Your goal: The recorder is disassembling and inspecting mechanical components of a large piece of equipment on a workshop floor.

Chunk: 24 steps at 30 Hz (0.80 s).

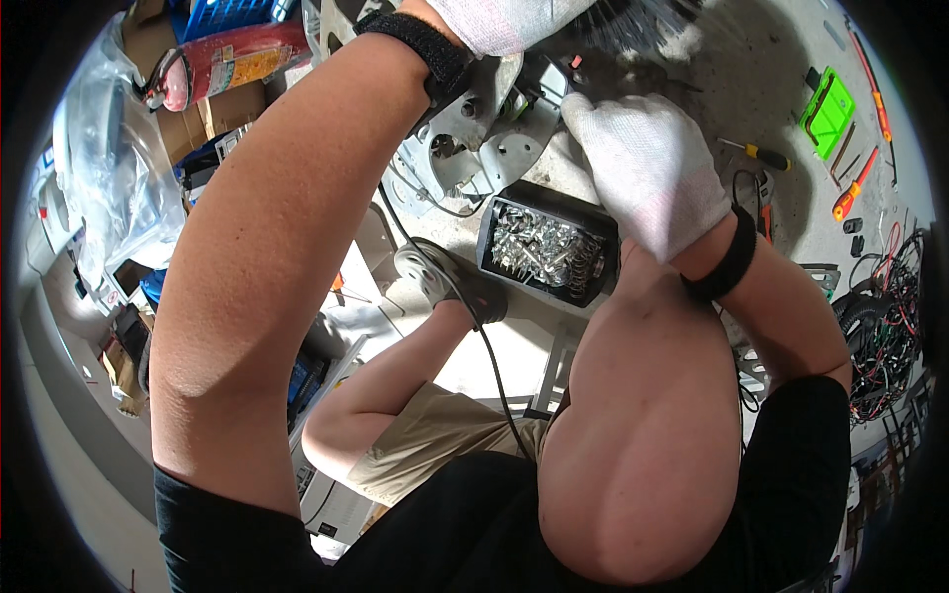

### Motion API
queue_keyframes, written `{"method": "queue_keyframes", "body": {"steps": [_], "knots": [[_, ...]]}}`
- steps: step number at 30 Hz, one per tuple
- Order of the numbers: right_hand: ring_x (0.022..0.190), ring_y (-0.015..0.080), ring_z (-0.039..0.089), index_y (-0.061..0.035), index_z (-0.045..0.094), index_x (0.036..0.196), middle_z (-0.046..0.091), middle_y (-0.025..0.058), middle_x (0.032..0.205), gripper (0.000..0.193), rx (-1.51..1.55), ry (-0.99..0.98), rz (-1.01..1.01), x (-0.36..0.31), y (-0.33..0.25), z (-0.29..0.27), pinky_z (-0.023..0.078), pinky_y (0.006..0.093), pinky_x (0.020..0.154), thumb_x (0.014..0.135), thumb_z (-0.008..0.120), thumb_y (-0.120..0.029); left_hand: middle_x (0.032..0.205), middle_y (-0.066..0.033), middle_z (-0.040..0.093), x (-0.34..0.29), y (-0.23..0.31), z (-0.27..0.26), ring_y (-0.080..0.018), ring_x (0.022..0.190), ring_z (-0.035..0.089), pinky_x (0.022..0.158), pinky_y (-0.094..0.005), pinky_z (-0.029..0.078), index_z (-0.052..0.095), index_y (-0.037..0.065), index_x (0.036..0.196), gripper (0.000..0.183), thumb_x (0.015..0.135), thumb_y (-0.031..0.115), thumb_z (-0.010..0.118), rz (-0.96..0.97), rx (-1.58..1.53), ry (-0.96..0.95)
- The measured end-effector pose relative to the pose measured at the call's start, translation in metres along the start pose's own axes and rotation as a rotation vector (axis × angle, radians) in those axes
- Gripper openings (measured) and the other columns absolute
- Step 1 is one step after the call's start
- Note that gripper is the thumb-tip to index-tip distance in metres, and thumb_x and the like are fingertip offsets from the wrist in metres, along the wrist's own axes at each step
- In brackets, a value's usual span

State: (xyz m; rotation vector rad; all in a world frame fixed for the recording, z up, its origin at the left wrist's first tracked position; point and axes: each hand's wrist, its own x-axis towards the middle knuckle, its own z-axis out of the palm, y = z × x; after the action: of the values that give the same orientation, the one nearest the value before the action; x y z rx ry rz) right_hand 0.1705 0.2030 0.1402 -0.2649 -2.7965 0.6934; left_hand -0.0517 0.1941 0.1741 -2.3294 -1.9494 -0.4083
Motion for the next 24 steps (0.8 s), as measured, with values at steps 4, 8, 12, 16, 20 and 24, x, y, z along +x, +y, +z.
{"method": "queue_keyframes", "body": {"steps": [4,8,12,16,20,24], "knots": [[0.073,0.0279,0.070,-0.0028,0.068,0.114,0.068,0.0096,0.077,0.033,-0.127,-0.035,-0.013,0.008,0.007,-0.002,0.057,0.0397,0.067,0.083,0.069,-0.015,0.079,-0.0150,0.064,0.000,0.000,-0.001,-0.0362,0.083,0.060,0.078,-0.0502,0.043,0.071,0.009,0.080,0.030,0.094,0.032,0.059,0.012,-0.001,0.016],[0.070,0.0298,0.070,-0.0013,0.066,0.118,0.068,0.0114,0.075,0.036,-0.025,-0.052,0.027,0.009,0.010,-0.004,0.058,0.0399,0.063,0.085,0.069,-0.014,0.078,-0.0143,0.065,0.000,0.000,0.001,-0.0359,0.082,0.060,0.077,-0.0498,0.043,0.071,0.009,0.080,0.029,0.094,0.031,0.059,0.014,-0.053,0.023],[0.069,0.0355,0.067,-0.0036,0.060,0.102,0.065,0.0142,0.071,0.020,0.137,-0.019,0.097,0.007,0.006,0.001,0.055,0.0449,0.063,0.088,0.068,-0.015,0.077,-0.0128,0.065,-0.001,-0.001,0.002,-0.0354,0.082,0.060,0.076,-0.0495,0.044,0.071,0.009,0.080,0.029,0.094,0.031,0.059,0.016,0.001,0.031],[0.068,0.0381,0.065,-0.0046,0.056,0.094,0.063,0.0157,0.069,0.014,0.154,-0.007,0.139,0.000,0.003,0.003,0.053,0.0479,0.063,0.088,0.067,-0.011,0.077,-0.0130,0.065,0.000,-0.001,0.002,-0.0350,0.082,0.060,0.076,-0.0493,0.044,0.071,0.010,0.080,0.029,0.094,0.032,0.059,0.026,-0.048,0.049],[0.065,0.0317,0.070,-0.0037,0.063,0.099,0.065,0.0125,0.066,0.015,0.065,-0.026,0.112,-0.005,0.004,0.001,0.056,0.0421,0.059,0.086,0.065,-0.010,0.078,-0.0141,0.065,-0.001,0.000,0.001,-0.0351,0.081,0.060,0.076,-0.0494,0.044,0.071,0.010,0.080,0.029,0.094,0.032,0.059,0.022,-0.006,0.048],[0.065,0.0308,0.070,-0.0038,0.063,0.100,0.065,0.0119,0.065,0.015,0.047,-0.036,0.120,-0.005,0.004,0.001,0.056,0.0417,0.058,0.086,0.064,-0.010,0.077,-0.0147,0.064,0.000,0.000,0.000,-0.0356,0.081,0.060,0.075,-0.0496,0.044,0.071,0.009,0.080,0.030,0.094,0.032,0.059,0.012,-0.023,0.043]]}}
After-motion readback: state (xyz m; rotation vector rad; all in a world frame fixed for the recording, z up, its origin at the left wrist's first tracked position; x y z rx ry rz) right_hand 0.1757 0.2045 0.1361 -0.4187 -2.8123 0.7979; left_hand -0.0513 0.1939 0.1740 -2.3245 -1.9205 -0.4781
